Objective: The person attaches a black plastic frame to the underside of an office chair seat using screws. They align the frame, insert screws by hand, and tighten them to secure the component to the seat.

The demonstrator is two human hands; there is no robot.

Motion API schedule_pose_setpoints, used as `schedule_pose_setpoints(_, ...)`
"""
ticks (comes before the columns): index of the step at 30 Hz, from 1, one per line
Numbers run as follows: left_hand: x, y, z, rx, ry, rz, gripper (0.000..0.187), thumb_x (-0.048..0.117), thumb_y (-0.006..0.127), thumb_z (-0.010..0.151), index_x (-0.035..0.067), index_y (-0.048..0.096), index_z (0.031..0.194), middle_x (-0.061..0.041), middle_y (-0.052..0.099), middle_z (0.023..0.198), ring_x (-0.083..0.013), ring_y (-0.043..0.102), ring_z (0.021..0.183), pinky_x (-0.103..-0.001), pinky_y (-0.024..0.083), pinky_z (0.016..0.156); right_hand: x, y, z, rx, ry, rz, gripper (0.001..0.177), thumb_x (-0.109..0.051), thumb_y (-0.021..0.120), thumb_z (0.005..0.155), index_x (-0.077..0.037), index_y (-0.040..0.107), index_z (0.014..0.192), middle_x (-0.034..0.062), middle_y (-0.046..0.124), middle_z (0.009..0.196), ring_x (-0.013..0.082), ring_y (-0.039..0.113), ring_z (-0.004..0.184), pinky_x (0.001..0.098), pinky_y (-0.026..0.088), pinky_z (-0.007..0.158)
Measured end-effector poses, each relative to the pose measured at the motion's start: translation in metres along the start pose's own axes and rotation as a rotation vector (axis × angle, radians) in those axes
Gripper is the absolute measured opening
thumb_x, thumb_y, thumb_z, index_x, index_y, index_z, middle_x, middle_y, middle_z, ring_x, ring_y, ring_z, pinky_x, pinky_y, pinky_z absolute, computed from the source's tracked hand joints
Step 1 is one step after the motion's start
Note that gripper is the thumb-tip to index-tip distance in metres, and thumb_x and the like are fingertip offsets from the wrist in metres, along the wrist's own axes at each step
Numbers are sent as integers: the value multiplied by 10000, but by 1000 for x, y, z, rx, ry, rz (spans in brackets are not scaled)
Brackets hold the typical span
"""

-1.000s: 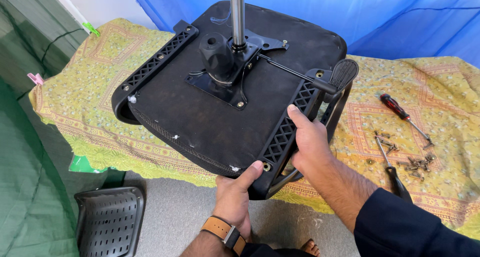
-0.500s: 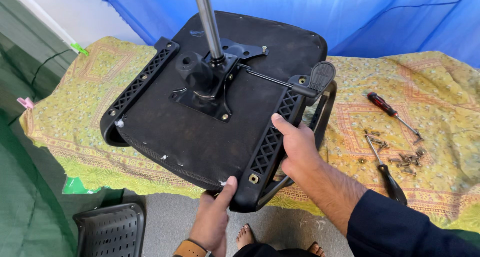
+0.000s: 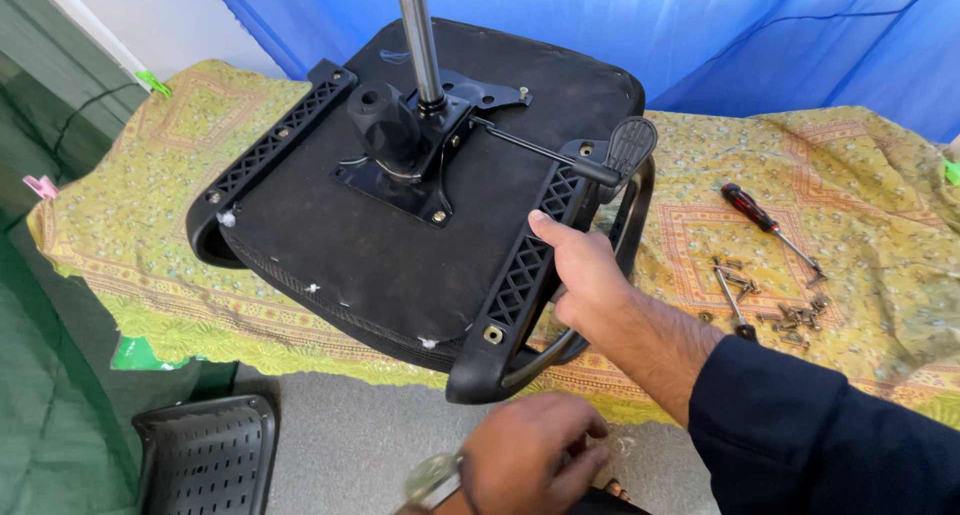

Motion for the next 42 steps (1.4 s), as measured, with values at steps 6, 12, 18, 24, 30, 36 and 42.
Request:
schedule_pose_setpoints(6, -58, 95, 50, -132, -251, 33, 164, 226, 719, 876, 64, 718, 898, -143, 713, 889, -337, 697, 836, -455, 552, 749, 6, 1, 11, -35, -18, 90, 262, -147, 721, 874, -23, 673, 1099, 135, 736, 1012, 296, 728, 868, 504, 612, 770)
schedule_pose_setpoints(12, -97, 185, 120, -84, -289, 98, 237, 230, 763, 820, 74, 697, 987, -142, 671, 1025, -348, 645, 974, -471, 520, 840, 11, -3, 12, 70, -46, -41, 379, -191, 778, 838, 8, 659, 1138, 142, 732, 1041, 296, 709, 915, 473, 583, 774)
schedule_pose_setpoints(18, -113, 211, 189, -39, -166, 179, 369, 233, 807, 763, 85, 677, 1075, -141, 630, 1162, -359, 593, 1112, -488, 488, 932, 7, 2, -4, 164, 40, -154, 569, -270, 776, 832, 60, 561, 1243, 200, 665, 1220, 316, 674, 1083, 511, 571, 870)
schedule_pose_setpoints(24, -110, 237, 220, -49, -57, 204, 519, 204, 828, 734, 68, 635, 1197, -166, 555, 1344, -379, 487, 1293, -500, 403, 1051, 0, 7, -12, 126, 81, -181, 637, -292, 756, 845, 89, 515, 1296, 233, 621, 1313, 326, 643, 1168, 498, 568, 907)
schedule_pose_setpoints(30, -112, 256, 252, 27, 38, 278, 534, 140, 656, 886, 48, 555, 1402, -150, 467, 1526, -374, 373, 1448, -501, 288, 1182, -4, 7, -16, 127, 130, -235, 654, -318, 744, 862, 93, 500, 1307, 247, 601, 1347, 333, 627, 1223, 489, 552, 953)
schedule_pose_setpoints(36, -121, 260, 262, 65, 28, 291, 446, 99, 550, 911, 36, 573, 1352, -161, 537, 1440, -370, 456, 1363, -475, 356, 1131, -4, 7, -18, 142, 172, -297, 655, -351, 748, 875, 52, 501, 1329, 209, 590, 1375, 306, 588, 1250, 462, 491, 972)
schedule_pose_setpoints(42, -111, 253, 260, 62, -49, 186, 231, 97, 603, 901, 159, 740, 1077, -73, 652, 1172, -317, 583, 1153, -445, 495, 970, -8, 12, -22, 107, 192, -185, 634, -307, 716, 857, 60, 471, 1313, 207, 594, 1340, 316, 627, 1227, 500, 572, 930)
Point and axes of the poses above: each hand's wrist, its own z-axis towards the middle knuckle, its own y-axis out of the palm, x = y × z, the point moved 6 cm from there along z, towards the middle knuckle
